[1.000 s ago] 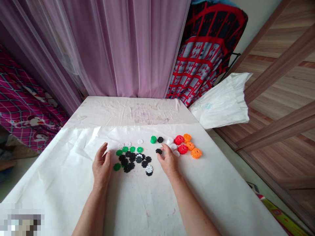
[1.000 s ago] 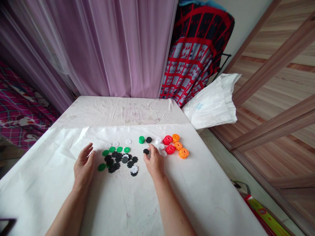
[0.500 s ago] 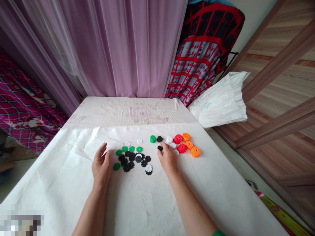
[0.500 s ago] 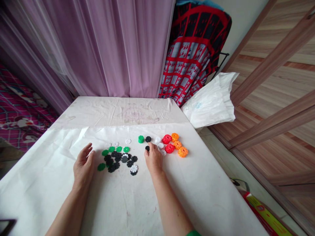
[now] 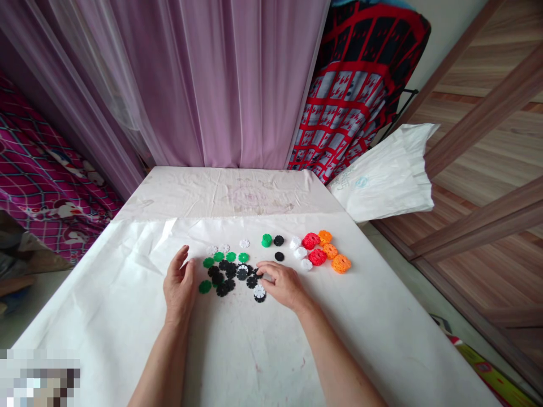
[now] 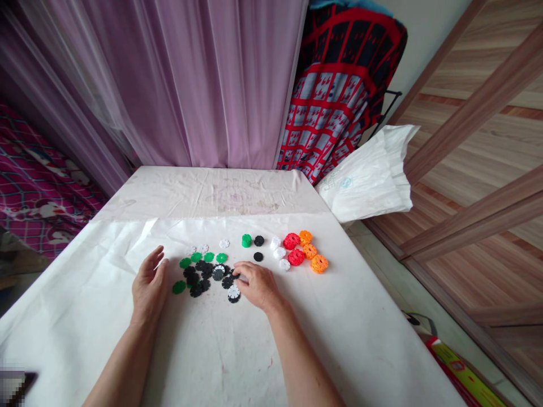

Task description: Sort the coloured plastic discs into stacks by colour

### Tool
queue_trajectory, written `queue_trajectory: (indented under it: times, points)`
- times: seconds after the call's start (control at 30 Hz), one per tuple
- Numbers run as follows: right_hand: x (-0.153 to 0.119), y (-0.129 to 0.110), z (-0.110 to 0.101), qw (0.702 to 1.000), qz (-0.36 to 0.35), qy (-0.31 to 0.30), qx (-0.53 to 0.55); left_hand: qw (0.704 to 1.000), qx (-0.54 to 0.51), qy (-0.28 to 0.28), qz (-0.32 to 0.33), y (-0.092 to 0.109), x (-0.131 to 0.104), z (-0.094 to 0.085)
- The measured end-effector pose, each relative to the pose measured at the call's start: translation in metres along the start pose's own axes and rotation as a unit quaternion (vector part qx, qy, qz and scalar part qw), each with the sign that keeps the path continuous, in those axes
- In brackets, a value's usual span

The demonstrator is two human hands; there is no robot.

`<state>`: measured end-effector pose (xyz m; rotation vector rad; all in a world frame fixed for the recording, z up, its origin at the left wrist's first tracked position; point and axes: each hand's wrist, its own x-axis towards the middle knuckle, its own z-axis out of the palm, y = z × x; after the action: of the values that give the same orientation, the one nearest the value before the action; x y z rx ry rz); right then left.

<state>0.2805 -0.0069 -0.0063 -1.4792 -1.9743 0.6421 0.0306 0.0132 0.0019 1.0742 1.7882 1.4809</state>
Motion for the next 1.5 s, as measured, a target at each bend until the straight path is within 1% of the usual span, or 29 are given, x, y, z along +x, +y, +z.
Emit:
queue_trajectory:
  times: [0.07, 0.17, 0.27, 0.37, 0.4, 0.47, 0.57, 0.6, 0.67, 0.87, 1.2, 1.4, 1.5]
  points:
    - [0.002, 0.000, -0.001, 1.000, -0.006, -0.006, -0.005, 1.000, 0.003, 0.000, 0.003, 0.000, 0.000, 0.000]
    - [0.005, 0.000, 0.003, 0.999, -0.001, 0.006, -0.036, 1.000, 0.003, 0.001, 0.005, -0.002, 0.000, 0.000]
    - [0.007, 0.002, 0.011, 0.998, 0.013, 0.029, -0.060, 1.000, 0.006, 0.002, 0.002, -0.003, 0.001, 0.000]
    - [0.006, 0.006, 0.017, 0.996, 0.034, 0.068, -0.048, 1.000, 0.009, 0.003, 0.000, -0.004, 0.001, 0.000]
    - [0.006, 0.008, 0.018, 0.994, 0.043, 0.087, -0.041, 1.000, 0.009, 0.003, 0.000, -0.004, 0.001, 0.000]
    - [0.005, 0.014, 0.018, 0.987, 0.066, 0.143, -0.030, 1.000, 0.010, 0.003, 0.001, -0.004, 0.001, -0.001]
    - [0.006, 0.026, 0.015, 0.962, 0.106, 0.249, -0.031, 1.000, 0.011, 0.005, 0.001, -0.003, 0.001, 0.000]
    - [0.006, 0.030, 0.014, 0.954, 0.115, 0.275, -0.035, 1.000, 0.011, 0.005, 0.001, -0.002, 0.001, 0.000]
    - [0.009, 0.037, 0.013, 0.944, 0.124, 0.304, -0.047, 1.000, 0.013, 0.005, 0.000, -0.001, 0.001, 0.001]
    - [0.013, 0.046, 0.016, 0.940, 0.126, 0.304, -0.088, 1.000, 0.023, 0.006, -0.006, 0.002, 0.000, -0.001]
    - [0.014, 0.044, 0.015, 0.944, 0.128, 0.283, -0.110, 1.000, 0.016, 0.007, -0.006, 0.001, 0.000, -0.001]
    - [0.016, 0.043, 0.014, 0.942, 0.122, 0.289, -0.122, 1.000, 0.016, 0.008, -0.006, 0.000, 0.000, 0.000]
    - [0.013, 0.040, 0.012, 0.942, 0.103, 0.298, -0.113, 1.000, 0.014, 0.005, -0.008, 0.001, 0.000, 0.000]
